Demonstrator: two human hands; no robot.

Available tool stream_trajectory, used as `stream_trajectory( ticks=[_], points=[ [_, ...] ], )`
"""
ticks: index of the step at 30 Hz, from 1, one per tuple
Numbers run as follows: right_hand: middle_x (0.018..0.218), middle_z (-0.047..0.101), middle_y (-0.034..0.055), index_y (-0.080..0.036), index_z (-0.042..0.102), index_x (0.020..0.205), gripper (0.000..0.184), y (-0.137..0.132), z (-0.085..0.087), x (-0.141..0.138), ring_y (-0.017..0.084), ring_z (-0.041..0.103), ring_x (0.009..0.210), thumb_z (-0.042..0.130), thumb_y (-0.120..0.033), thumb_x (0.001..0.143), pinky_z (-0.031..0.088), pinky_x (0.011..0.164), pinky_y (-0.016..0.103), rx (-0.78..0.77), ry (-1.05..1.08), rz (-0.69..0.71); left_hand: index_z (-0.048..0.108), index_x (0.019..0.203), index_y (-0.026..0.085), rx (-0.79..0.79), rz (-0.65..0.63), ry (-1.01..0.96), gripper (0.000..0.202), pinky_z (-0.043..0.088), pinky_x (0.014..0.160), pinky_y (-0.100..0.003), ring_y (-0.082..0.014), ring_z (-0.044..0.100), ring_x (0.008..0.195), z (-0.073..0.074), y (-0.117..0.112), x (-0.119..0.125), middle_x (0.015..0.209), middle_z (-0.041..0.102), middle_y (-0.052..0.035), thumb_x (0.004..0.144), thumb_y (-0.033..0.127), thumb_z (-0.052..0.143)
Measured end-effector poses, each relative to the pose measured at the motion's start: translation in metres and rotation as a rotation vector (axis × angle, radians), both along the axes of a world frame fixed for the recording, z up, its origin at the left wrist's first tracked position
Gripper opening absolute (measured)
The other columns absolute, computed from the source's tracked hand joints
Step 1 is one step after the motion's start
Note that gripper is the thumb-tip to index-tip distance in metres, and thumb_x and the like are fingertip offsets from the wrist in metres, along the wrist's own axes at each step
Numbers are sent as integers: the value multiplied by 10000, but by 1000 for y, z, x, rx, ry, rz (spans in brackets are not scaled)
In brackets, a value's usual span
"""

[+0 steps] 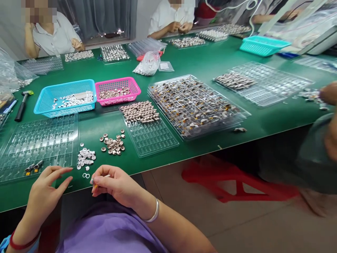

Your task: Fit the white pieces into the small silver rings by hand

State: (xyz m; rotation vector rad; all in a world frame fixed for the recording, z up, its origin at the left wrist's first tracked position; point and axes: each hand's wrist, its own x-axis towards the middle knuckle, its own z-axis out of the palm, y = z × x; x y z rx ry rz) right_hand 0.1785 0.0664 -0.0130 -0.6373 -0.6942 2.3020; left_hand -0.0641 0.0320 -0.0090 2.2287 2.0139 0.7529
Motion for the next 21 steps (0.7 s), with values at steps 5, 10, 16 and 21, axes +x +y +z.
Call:
stream_trajectory(
  ticks=[5, 10, 16, 21],
  points=[
    [769, 646, 0, -142, 584, 769, 382, -3, -6, 1, 92, 638, 609, 808, -450, 740, 520, 630, 244, 107, -81, 17, 766, 850, 237, 25, -15, -7, 208, 456, 723, -337, -201, 602, 719, -15, 23, 10, 776, 654, -40, 878, 349, 593],
    [715, 583, -21, -162, 560, 778, 350, -5, -11, 1, 80, 546, 571, 730, -467, 800, 441, 577, 226, 358, -282, -5, 751, 794, 233, -5, -6, -55, 171, 450, 703, -338, -200, 585, 697, -14, 27, 13, 745, 635, -38, 851, 320, 616],
    [723, 514, -25, -170, 556, 807, 174, -11, -6, -6, 92, 455, 605, 627, -320, 858, 387, 567, 233, 562, -460, -89, 705, 864, 195, -64, -22, -268, 196, 556, 634, -266, -167, 697, 658, -1, 2, 33, 749, 743, -20, 888, 360, 602],
    [728, 533, -14, -181, 577, 783, 101, -14, 3, -8, 110, 468, 640, 586, -252, 855, 390, 590, 242, 732, -524, -164, 784, 880, 209, -184, -62, -607, 247, 617, 586, -257, -193, 748, 637, 4, -19, 48, 775, 796, -42, 831, 433, 692]
  ],
)
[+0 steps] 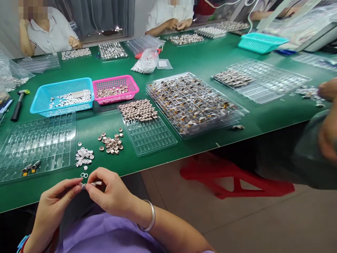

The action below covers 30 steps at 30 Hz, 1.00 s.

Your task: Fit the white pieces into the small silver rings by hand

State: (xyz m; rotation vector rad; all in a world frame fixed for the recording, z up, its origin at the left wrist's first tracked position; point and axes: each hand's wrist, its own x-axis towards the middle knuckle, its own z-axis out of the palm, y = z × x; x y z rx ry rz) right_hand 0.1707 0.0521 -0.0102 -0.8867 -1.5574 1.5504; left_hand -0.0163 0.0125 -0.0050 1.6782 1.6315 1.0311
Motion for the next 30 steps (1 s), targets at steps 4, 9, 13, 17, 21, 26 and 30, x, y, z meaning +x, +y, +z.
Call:
stream_trajectory(
  ticks=[4, 9, 13, 17, 21, 26, 30],
  points=[
    [713, 534, -14, -188, 578, 771, 90, -4, 2, -1, 110, 465, 616, 599, -242, 841, 386, 561, 232, 63, -21, -11, 804, 859, 239, -21, 45, -150, 172, 609, 542, -222, -178, 735, 585, -2, -10, 3, 739, 793, -29, 746, 367, 793],
    [701, 533, -14, -193, 571, 745, 92, -7, 4, -2, 112, 463, 609, 606, -218, 825, 381, 565, 234, 104, -49, 2, 793, 867, 259, 46, 17, -77, 134, 614, 610, -206, -160, 742, 637, 0, -17, 3, 764, 793, 2, 735, 277, 812],
    [710, 537, -10, -189, 576, 745, 78, -8, 3, -3, 115, 472, 617, 612, -206, 812, 380, 571, 236, 107, -69, 17, 785, 852, 250, 111, -24, -27, 103, 602, 582, -184, -147, 737, 602, 4, -16, 4, 738, 790, 11, 750, 262, 799],
    [705, 529, -14, -194, 571, 738, 80, -7, 2, -2, 119, 473, 627, 610, -193, 807, 385, 587, 240, 112, -80, 31, 775, 862, 252, 140, -48, 5, 103, 593, 592, -161, -134, 739, 611, 4, -14, 4, 750, 791, 22, 761, 236, 788],
    [702, 523, -14, -189, 572, 735, 73, -7, 3, -1, 115, 471, 619, 603, -182, 801, 384, 577, 235, 103, -87, 42, 764, 872, 254, 176, -80, 45, 98, 589, 590, -153, -127, 738, 609, 3, -14, 4, 755, 788, 28, 778, 231, 777],
    [701, 526, -15, -177, 584, 742, 68, -8, 3, -2, 109, 475, 619, 598, -182, 808, 382, 570, 225, 118, -87, 42, 730, 899, 246, 215, -46, 106, 111, 596, 621, -158, -123, 737, 601, 3, -17, 5, 761, 785, 33, 803, 289, 763],
    [693, 526, -21, -172, 584, 741, 81, -8, 3, -1, 100, 472, 607, 624, -199, 805, 383, 562, 218, 95, -74, 30, 688, 942, 236, 255, -20, 137, 163, 600, 646, -171, -129, 740, 631, 0, -24, 2, 774, 776, 28, 804, 281, 763]
  ],
)
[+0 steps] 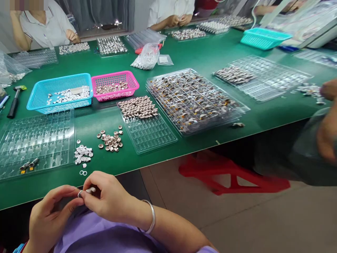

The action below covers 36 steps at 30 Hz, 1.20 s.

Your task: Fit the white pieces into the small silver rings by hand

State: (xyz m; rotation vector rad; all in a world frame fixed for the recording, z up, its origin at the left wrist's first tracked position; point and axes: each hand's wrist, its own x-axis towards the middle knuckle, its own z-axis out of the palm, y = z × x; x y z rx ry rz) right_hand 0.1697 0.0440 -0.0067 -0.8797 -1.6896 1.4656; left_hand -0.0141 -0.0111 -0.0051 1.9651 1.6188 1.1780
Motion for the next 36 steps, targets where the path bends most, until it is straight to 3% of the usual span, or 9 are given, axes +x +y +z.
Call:
stream_trajectory(
  ticks=[5, 10, 15, 18, 21, 25, 30, 36],
  points=[
    [724, 570, -13, -158, 627, 779, 68, 2, 2, 1, 91, 483, 599, 653, -218, 795, 398, 545, 204, -141, 73, 68, 607, 1033, 257, 47, -107, -168, 336, 625, 667, -244, -161, 751, 710, -3, -5, 0, 829, 762, 25, 786, 58, 719],
    [719, 576, -9, -152, 655, 766, 71, -1, -2, 0, 91, 487, 614, 649, -212, 803, 407, 569, 208, -115, 139, 59, 590, 987, 252, 30, -110, -343, 384, 627, 631, -249, -164, 744, 705, -1, -4, 9, 798, 737, 30, 748, -37, 674],
    [734, 575, 0, -152, 652, 796, 89, -2, -7, 5, 106, 509, 657, 623, -224, 840, 422, 616, 228, -29, 141, 5, 599, 922, 249, -96, -30, -481, 283, 609, 648, -206, -140, 738, 702, -4, 1, 17, 778, 742, 37, 766, 44, 715],
    [787, 586, 18, -143, 651, 868, 114, 1, -8, 10, 114, 535, 671, 599, -243, 852, 446, 616, 233, -89, 152, 12, 590, 933, 244, -290, 33, -623, 235, 584, 658, -178, -117, 720, 684, -6, 9, 20, 762, 741, 32, 789, 155, 753],
    [829, 603, 30, -134, 643, 945, 161, 4, -9, 15, 119, 558, 682, 608, -239, 827, 476, 628, 242, -169, 169, 46, 561, 969, 248, -477, 18, -791, 265, 560, 667, -185, -107, 683, 679, -6, 17, 25, 742, 714, 37, 801, 256, 766],
    [804, 610, 20, -141, 632, 937, 159, 6, -9, 18, 122, 571, 679, 625, -223, 802, 488, 635, 247, -194, 166, 37, 512, 967, 259, -582, -14, -944, 336, 535, 683, -202, -98, 636, 666, -4, 23, 33, 707, 686, 51, 780, 289, 789],
    [810, 617, 23, -144, 633, 900, 161, 8, -13, 22, 125, 583, 686, 656, -287, 829, 485, 642, 247, -174, 153, -12, 486, 930, 260, -537, -2, -967, 388, 529, 692, -205, -94, 620, 658, -2, 30, 44, 683, 680, 59, 733, 272, 820],
    [811, 608, 19, -151, 634, 881, 188, 15, -19, 33, 127, 569, 697, 656, -336, 854, 470, 651, 251, -176, 144, -59, 486, 927, 249, -480, -35, -784, 345, 498, 646, -182, -91, 606, 636, -9, 44, 49, 683, 668, 52, 763, 287, 787]
  ],
)
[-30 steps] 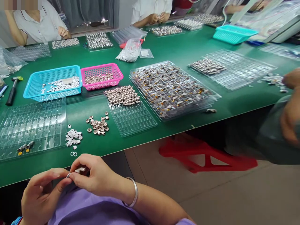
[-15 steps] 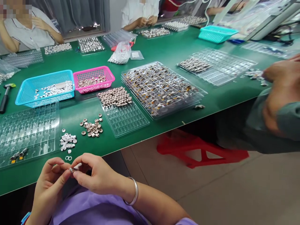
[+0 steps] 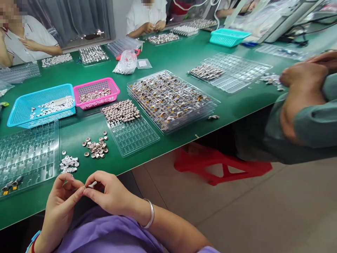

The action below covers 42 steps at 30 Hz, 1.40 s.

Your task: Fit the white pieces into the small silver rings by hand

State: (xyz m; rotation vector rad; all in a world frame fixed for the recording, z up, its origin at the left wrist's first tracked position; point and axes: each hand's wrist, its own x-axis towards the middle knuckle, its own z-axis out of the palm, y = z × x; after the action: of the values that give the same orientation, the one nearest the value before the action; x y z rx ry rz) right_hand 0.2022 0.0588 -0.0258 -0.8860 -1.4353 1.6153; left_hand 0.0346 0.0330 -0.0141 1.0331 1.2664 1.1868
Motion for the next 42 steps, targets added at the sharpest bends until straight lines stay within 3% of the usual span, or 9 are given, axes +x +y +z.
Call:
stream_trajectory(
  ticks=[8, 14, 18, 23, 27, 31, 34, 38, 42],
  points=[
    [787, 592, -7, -163, 620, 863, 198, 14, -9, 10, 113, 551, 693, 661, -356, 864, 462, 653, 239, -12, 27, -15, 521, 969, 243, 41, -107, 148, 303, 488, 620, -193, -108, 605, 636, -1, 20, 7, 687, 647, 44, 786, 323, 749],
    [726, 589, -21, -172, 586, 808, 340, 32, -10, 16, 113, 563, 662, 719, -485, 811, 457, 636, 244, -96, 51, -52, 651, 1050, 204, 18, -309, 352, 326, 548, 599, -282, -194, 690, 654, 8, 52, -4, 718, 732, -42, 837, 451, 648],
    [627, 563, -49, -170, 595, 784, 368, 38, -13, 19, 100, 552, 601, 771, -492, 756, 435, 609, 233, -214, 103, -109, 743, 906, 232, 114, -216, 610, 286, 477, 520, -256, -170, 607, 564, 14, 84, -24, 737, 731, -34, 782, 483, 684],
    [656, 602, -43, -147, 619, 742, 361, 40, -16, 19, 73, 569, 594, 845, -424, 690, 451, 623, 211, -412, 396, -72, 795, 755, 304, 283, -161, 852, 130, 451, 648, -287, -213, 570, 700, 7, 111, -33, 750, 676, -32, 652, 382, 785],
    [671, 608, -39, -145, 604, 742, 394, 40, -14, 21, 65, 582, 580, 861, -435, 669, 472, 612, 204, -480, 460, -31, 797, 688, 311, 363, -175, 919, 68, 463, 690, -325, -229, 581, 703, -3, 118, -33, 737, 680, -48, 677, 339, 735],
    [672, 606, -39, -151, 593, 757, 419, 38, -10, 22, 67, 583, 572, 872, -447, 655, 490, 608, 207, -513, 496, 0, 798, 732, 300, 407, -179, 900, 98, 516, 744, -352, -250, 662, 762, 1, 107, -28, 803, 753, -53, 726, 344, 710],
    [685, 603, -44, -162, 593, 773, 424, 35, -7, 20, 66, 578, 574, 867, -465, 659, 497, 614, 212, -492, 494, 8, 793, 833, 284, 413, -188, 836, 126, 565, 751, -337, -233, 724, 769, 11, 79, -19, 845, 790, -38, 791, 338, 688],
    [671, 582, -48, -168, 609, 788, 404, 26, -1, 15, 77, 561, 588, 817, -504, 707, 475, 607, 216, -322, 330, -23, 758, 985, 255, 415, -167, 673, 194, 615, 675, -267, -193, 754, 729, 21, 34, -6, 894, 791, -32, 796, 253, 717],
    [682, 546, -45, -174, 586, 803, 405, 18, 5, 11, 88, 514, 600, 780, -522, 735, 442, 584, 226, -216, 152, -29, 741, 1043, 299, 423, -123, 570, 318, 618, 687, -206, -164, 765, 712, 22, 10, -4, 855, 788, 5, 763, 148, 748]
  ],
)
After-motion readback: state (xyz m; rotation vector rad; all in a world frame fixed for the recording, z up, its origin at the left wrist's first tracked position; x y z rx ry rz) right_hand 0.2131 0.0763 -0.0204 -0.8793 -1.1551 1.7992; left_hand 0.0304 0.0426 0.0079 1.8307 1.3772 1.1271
